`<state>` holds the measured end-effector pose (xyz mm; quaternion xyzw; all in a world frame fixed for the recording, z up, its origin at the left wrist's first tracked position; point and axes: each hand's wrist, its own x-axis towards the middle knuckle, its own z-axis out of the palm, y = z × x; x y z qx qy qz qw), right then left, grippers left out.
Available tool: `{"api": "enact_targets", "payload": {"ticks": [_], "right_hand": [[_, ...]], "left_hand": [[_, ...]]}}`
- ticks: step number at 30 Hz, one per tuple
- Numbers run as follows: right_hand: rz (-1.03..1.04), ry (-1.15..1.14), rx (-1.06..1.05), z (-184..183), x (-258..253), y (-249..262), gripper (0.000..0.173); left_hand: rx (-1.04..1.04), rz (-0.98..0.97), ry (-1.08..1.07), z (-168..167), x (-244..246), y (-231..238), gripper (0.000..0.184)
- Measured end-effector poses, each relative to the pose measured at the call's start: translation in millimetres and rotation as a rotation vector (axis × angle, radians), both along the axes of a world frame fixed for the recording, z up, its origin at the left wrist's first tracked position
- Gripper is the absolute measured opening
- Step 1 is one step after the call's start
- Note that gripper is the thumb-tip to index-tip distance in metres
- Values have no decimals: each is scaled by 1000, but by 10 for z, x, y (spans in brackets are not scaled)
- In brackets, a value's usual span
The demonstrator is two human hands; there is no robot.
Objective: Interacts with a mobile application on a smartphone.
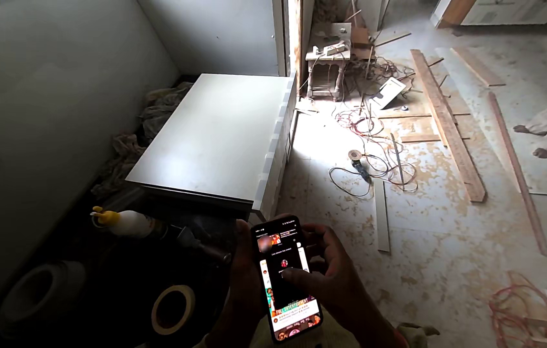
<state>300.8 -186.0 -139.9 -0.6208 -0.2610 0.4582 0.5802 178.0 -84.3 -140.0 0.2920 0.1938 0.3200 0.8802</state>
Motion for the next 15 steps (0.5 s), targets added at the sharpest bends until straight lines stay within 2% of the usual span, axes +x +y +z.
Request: {"api": "enact_targets", "payload": {"ticks": [15], "right_hand": [[23,67,77,10,91,7,61]], "left_hand": [[4,-6,2,1,19,20,72]]}}
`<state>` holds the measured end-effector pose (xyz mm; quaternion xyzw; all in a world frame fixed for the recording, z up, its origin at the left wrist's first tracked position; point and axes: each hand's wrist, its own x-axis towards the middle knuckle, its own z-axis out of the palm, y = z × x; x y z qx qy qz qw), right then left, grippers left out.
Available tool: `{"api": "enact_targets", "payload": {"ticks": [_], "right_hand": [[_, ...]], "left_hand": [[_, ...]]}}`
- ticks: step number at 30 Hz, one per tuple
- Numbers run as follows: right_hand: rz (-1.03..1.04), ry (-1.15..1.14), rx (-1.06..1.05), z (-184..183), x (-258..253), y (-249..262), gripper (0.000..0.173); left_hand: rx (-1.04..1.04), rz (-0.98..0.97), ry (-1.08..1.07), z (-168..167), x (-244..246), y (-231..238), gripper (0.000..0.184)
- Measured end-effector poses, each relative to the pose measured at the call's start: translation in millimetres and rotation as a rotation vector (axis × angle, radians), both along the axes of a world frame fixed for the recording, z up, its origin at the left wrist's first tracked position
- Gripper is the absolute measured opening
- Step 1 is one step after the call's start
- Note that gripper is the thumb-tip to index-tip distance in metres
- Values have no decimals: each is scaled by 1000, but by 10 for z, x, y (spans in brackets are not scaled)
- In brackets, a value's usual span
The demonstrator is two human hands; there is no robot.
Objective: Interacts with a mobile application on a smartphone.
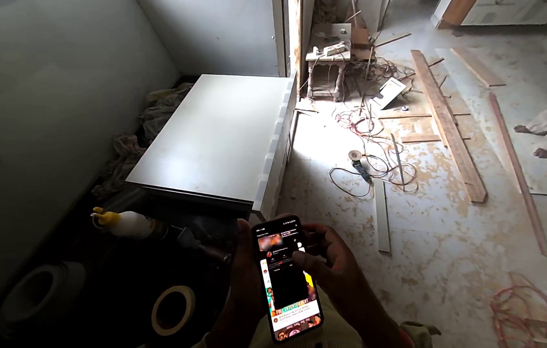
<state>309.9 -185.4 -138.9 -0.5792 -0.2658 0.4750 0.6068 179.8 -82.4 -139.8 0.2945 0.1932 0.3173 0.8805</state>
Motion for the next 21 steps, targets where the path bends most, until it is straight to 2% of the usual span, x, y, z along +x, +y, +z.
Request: {"api": "enact_targets", "payload": {"ticks": [16,21], "right_hand": [[1,5,14,-28,8,-22,57],[0,0,16,-40,-1,-31,54]], "left_hand": [[-18,14,3,-1,-8,-15,69],[2,44,61,13,-12,-24,71]]}}
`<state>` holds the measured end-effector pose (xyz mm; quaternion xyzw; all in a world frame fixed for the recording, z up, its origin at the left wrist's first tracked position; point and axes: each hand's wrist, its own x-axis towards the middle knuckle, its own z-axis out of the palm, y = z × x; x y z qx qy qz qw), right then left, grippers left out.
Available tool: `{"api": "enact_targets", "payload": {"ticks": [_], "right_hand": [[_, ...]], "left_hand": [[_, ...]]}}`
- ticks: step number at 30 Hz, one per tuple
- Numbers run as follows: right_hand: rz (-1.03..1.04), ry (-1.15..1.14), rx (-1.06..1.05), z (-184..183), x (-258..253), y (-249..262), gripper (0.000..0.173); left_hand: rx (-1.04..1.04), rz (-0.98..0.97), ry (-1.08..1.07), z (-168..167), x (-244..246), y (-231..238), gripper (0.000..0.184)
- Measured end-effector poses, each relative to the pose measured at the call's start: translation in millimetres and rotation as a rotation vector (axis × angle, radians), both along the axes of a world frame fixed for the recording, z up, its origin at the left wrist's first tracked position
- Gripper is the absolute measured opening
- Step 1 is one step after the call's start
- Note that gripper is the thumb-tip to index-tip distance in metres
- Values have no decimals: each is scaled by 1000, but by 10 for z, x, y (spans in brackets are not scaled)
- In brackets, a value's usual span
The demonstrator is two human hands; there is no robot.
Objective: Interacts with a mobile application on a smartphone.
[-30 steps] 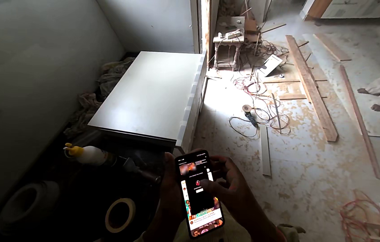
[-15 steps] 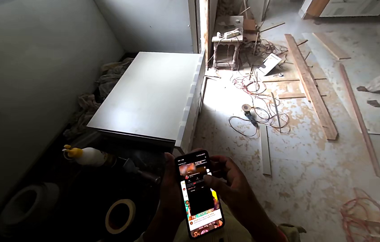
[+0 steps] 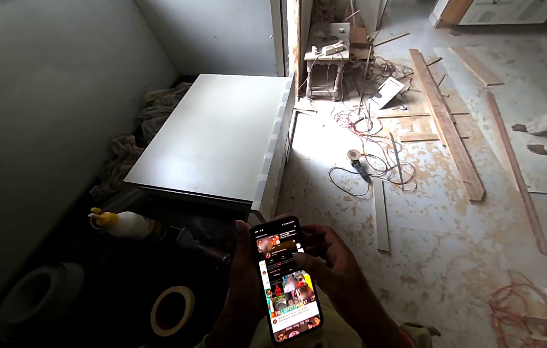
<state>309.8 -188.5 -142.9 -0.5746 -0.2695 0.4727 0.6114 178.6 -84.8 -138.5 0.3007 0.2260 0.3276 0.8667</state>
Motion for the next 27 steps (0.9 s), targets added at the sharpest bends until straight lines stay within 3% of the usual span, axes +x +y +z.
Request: {"api": "enact_targets", "payload": {"ticks": [9,12,15,21,27], "right_hand": [[11,2,-25,12,8,-36,53],[240,48,-41,15,84,-163,55],[511,103,-1,-75,127,-293,68],[439,72,6,-122,60,-306,64],[487,88,53,-139,95,-348,73]], "left_hand": [[22,42,50,-7,-7,-4,72],[38,159,183,39,-22,39,71],[38,160,145,51,-69,109,74],[4,104,91,25,-73,133,78],[31,93,89,-16,-83,146,78]]}}
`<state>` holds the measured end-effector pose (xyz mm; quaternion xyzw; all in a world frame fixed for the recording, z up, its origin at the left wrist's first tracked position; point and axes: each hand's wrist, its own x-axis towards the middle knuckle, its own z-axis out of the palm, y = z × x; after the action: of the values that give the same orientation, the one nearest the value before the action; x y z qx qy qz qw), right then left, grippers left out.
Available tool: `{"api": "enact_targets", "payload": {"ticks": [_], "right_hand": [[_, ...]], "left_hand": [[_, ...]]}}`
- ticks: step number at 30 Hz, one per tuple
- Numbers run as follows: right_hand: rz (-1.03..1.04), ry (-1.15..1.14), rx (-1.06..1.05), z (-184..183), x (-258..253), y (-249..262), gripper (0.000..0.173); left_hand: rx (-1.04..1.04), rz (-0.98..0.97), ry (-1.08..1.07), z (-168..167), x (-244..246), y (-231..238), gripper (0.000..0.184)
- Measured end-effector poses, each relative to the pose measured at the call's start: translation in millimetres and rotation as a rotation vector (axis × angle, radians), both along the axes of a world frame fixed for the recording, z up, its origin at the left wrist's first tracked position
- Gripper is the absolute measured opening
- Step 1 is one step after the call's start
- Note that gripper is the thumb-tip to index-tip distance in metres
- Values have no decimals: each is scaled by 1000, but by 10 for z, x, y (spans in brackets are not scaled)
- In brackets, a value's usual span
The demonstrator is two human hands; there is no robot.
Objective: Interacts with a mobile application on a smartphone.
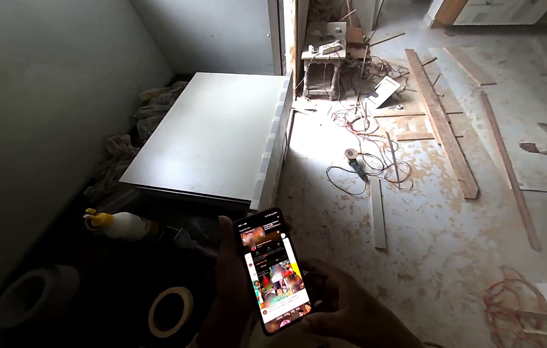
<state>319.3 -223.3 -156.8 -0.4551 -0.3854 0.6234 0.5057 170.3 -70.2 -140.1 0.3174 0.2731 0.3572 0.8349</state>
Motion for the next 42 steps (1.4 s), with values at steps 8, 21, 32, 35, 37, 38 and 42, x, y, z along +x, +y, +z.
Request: {"api": "enact_targets", "payload": {"ticks": [8,21,32,35,37,38,42], "right_hand": [[1,5,-14,-1,-14,18,76],[3,5,-22,-7,-21,87,75],[-575,-1148,335,174,-77,240,59],[-582,-1186,369,167,-93,303,58],[-582,-1192,368,167,-105,322,60],[-583,-1195,367,172,-110,331,61],[-544,-1247,350,159,-125,376,65]], "left_hand": [[-31,-65,-103,-64,-18,50,78],[-20,-1,32,-11,19,74,81],[-5,-25,-25,91,83,-22,69],[8,-3,28,112,99,-46,69],[1,-22,15,110,93,-55,71],[4,-40,0,100,87,-56,70],[15,-98,-28,59,71,-75,68]]}}
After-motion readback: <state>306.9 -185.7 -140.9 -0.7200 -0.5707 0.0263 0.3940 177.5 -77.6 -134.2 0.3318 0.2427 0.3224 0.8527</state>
